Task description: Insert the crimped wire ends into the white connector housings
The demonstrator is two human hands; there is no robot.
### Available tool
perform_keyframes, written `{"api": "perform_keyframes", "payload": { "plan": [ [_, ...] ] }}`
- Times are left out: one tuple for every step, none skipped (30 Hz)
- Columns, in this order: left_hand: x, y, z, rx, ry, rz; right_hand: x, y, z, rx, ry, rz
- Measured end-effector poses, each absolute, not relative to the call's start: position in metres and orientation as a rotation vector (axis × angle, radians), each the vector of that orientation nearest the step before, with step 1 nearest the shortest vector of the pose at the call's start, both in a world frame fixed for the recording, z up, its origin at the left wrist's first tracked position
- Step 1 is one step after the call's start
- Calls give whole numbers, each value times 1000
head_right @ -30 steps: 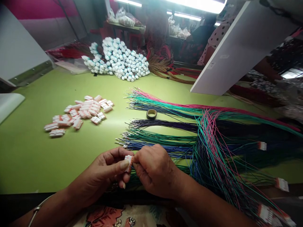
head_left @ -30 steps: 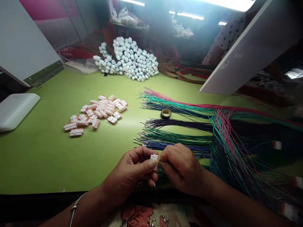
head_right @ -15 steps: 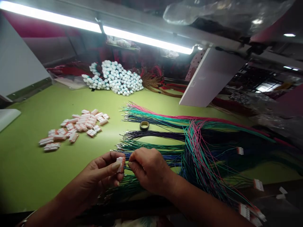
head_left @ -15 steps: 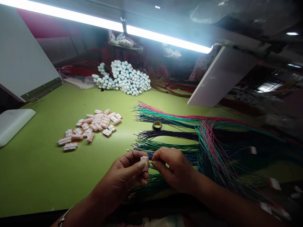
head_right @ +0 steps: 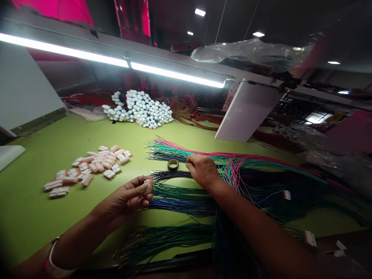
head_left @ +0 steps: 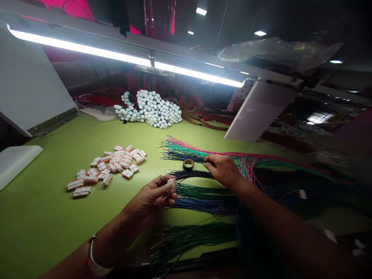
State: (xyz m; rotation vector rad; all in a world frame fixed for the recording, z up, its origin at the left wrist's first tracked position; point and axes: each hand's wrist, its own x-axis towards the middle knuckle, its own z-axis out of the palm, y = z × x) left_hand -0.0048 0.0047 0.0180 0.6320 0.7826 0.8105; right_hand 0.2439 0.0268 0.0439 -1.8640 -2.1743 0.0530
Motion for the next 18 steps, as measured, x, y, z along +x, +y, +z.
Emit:
{"api": "perform_keyframes", "payload": {
  "plan": [
    [-5, 5, 16, 623, 787, 808, 246, 38, 41, -1902, -2203, 32],
    [-6, 6, 14, 615, 792, 804, 247, 49, 38, -1939, -2239, 15],
    [-7, 6, 13, 607, 797, 800, 246, 59, 34, -1973, -2278, 1],
    [-8, 6, 13, 601, 800, 795, 244, 68, 30, -2003, -2319, -8],
    [-9, 7, 12, 597, 802, 788, 241, 75, 25, -2030, -2356, -14],
    [-10, 7, 11, 595, 804, 781, 239, 81, 21, -2052, -2389, -18],
    [-10, 7, 10, 592, 808, 775, 237, 85, 17, -2068, -2418, -21],
    [-11, 7, 10, 590, 812, 770, 235, 89, 13, -2075, -2441, -23],
    [-12, 8, 9, 586, 814, 766, 234, 91, 9, -2072, -2458, -26],
    [-12, 8, 8, 582, 814, 765, 235, 91, 7, -2061, -2469, -28],
    [-12, 8, 7, 578, 813, 764, 236, 91, 5, -2042, -2473, -29],
    [-12, 8, 7, 573, 811, 762, 238, 90, 4, -2017, -2468, -26],
    [-13, 7, 6, 567, 809, 760, 241, 89, 4, -1987, -2452, -21],
    [-13, 7, 6, 563, 806, 758, 244, 87, 5, -1953, -2426, -12],
    [-13, 7, 6, 559, 802, 753, 248, 85, 6, -1914, -2391, 0],
    [-13, 7, 7, 554, 798, 749, 251, 83, 8, -1872, -2350, 19],
    [-13, 7, 7, 550, 794, 745, 254, 81, 9, -1827, -2306, 46],
    [-13, 6, 8, 547, 791, 742, 257, 79, 10, -1780, -2264, 85]
  ]
}}
